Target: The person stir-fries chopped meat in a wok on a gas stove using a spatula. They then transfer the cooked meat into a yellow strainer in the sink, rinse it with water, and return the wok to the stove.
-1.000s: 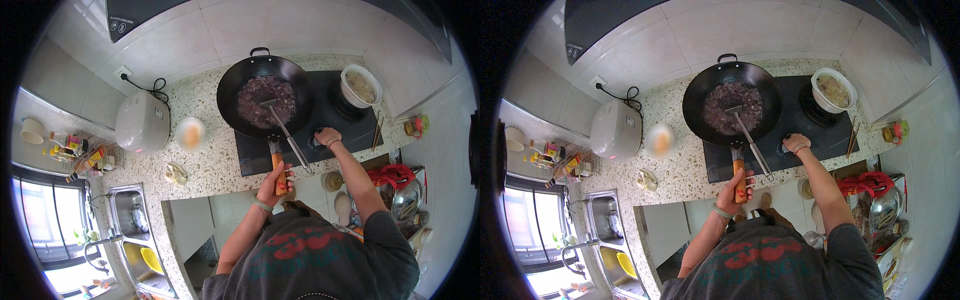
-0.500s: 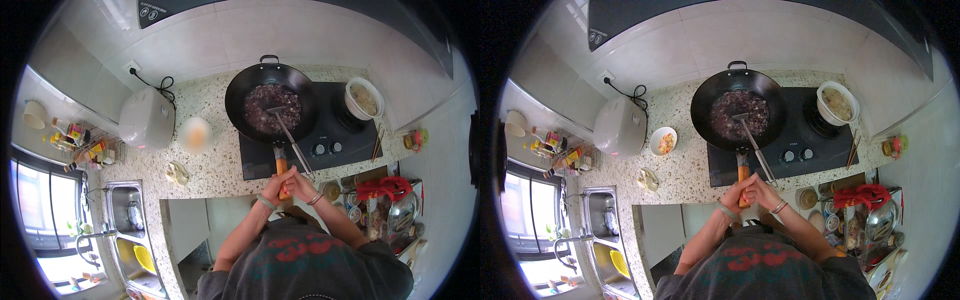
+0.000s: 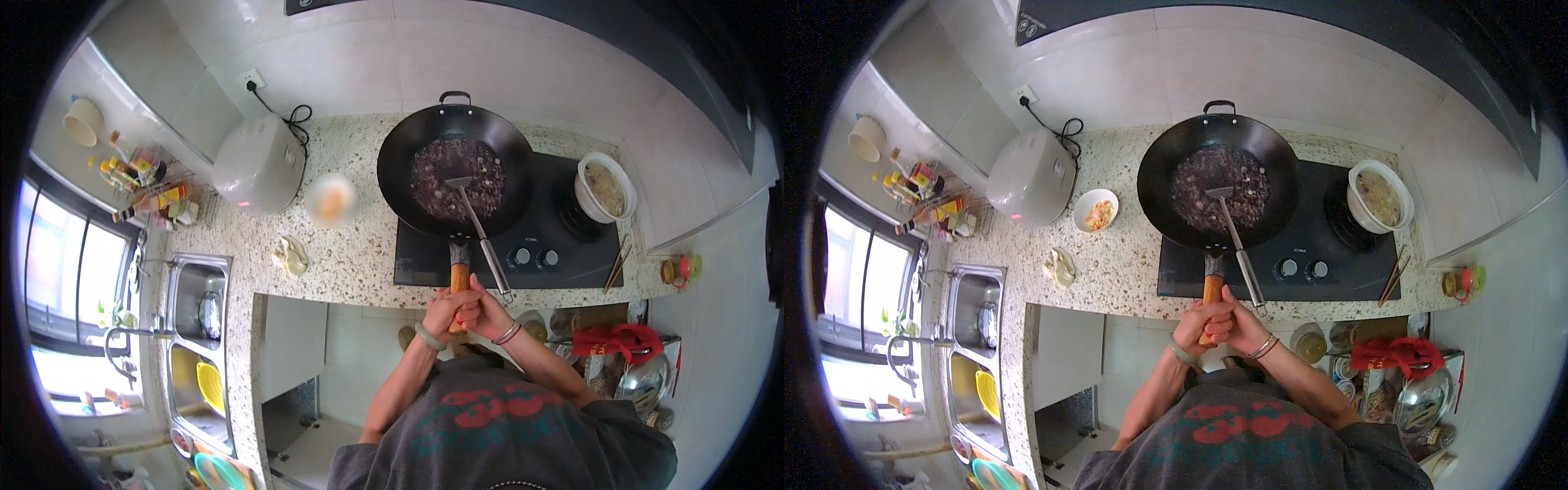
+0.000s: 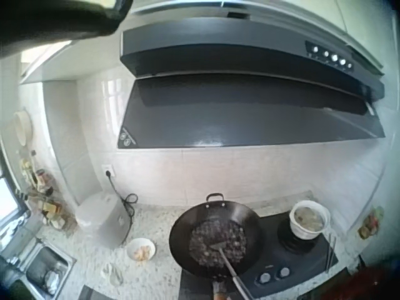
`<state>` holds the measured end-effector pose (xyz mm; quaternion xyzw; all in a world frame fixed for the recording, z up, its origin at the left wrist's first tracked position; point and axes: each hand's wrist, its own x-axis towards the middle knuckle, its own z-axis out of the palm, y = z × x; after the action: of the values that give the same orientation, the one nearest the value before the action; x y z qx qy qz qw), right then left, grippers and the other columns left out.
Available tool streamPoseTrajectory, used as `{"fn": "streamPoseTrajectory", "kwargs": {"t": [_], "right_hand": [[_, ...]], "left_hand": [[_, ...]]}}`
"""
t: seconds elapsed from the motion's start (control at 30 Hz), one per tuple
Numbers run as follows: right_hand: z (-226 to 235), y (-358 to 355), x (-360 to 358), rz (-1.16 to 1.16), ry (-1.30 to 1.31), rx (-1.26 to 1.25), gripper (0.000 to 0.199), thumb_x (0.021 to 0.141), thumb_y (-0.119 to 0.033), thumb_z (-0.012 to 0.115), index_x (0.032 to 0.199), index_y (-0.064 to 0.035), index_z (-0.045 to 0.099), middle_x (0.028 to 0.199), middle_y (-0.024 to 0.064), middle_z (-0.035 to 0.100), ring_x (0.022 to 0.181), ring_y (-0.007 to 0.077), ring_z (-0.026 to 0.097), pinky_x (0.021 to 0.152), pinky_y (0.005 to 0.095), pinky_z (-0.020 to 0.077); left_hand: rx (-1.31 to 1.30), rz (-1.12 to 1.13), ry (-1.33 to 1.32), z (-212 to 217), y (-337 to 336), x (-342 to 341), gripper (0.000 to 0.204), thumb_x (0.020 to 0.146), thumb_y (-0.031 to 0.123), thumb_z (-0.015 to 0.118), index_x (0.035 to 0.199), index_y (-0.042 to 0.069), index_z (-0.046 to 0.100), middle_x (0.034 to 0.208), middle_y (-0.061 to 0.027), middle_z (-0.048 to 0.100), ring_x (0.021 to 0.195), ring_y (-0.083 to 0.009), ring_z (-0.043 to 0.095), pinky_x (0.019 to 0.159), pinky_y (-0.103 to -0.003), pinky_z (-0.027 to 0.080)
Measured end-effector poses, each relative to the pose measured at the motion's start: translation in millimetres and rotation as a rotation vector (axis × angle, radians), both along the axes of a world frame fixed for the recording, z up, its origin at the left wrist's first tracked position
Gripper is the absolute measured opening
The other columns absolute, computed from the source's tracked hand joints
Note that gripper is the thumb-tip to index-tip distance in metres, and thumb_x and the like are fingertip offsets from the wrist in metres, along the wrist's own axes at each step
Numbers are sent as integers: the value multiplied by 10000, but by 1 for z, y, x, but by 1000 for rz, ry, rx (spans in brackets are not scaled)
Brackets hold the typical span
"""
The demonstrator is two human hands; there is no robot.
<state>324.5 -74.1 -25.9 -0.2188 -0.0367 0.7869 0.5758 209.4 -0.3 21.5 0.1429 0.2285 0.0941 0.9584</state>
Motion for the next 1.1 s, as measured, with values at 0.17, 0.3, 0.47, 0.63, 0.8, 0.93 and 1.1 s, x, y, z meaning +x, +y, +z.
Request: {"fn": "streamPoseTrajectory", "kwargs": {"t": [0.17,0.3,0.47,0.63,0.8,0.93,1.1], "right_hand": [[47,-6,-13,162,-152,76,729,882,-624,405,1192,30,492,1171,161,564,1107,240,542,970,352,422],[57,-13,-27,285,-213,129,734,889,-626,381,1205,30,479,1191,176,549,1114,249,536,967,356,424],[66,-17,-60,515,-139,175,734,901,-611,368,1238,36,442,1220,186,524,1131,262,522,971,371,424],[53,-16,-116,741,-92,201,732,918,-592,344,1272,46,398,1266,194,479,1149,253,500,971,376,424],[65,-3,-196,998,-39,285,716,934,-575,317,1297,39,376,1287,186,462,1161,251,483,968,393,418],[60,5,-270,1168,-20,216,706,932,-571,331,1309,25,374,1298,172,460,1167,249,480,968,396,417],[48,13,-363,1342,49,158,666,942,-540,352,1321,8,370,1313,153,457,1172,240,479,972,394,417]], "left_hand": [[36,82,-46,23,-23,-19,193,892,116,551,750,110,421,565,37,386,392,-48,356,346,-216,288],[-4,214,-25,35,-47,-42,132,892,99,535,804,96,437,561,34,381,373,-49,340,317,-212,271],[28,380,9,49,-77,-83,63,888,75,522,883,85,460,562,30,377,375,-47,340,309,-200,269],[16,576,93,57,-104,-144,63,897,80,520,889,97,460,560,34,369,381,-41,329,319,-200,269],[19,781,73,54,-125,-219,77,911,100,519,881,104,448,560,37,368,397,-38,326,336,-206,269],[41,907,105,50,-136,-286,87,909,105,523,876,103,442,560,40,370,400,-37,329,339,-207,272],[31,1049,157,49,-149,-367,99,900,101,533,866,96,441,571,41,371,400,-35,335,339,-204,291]]}}
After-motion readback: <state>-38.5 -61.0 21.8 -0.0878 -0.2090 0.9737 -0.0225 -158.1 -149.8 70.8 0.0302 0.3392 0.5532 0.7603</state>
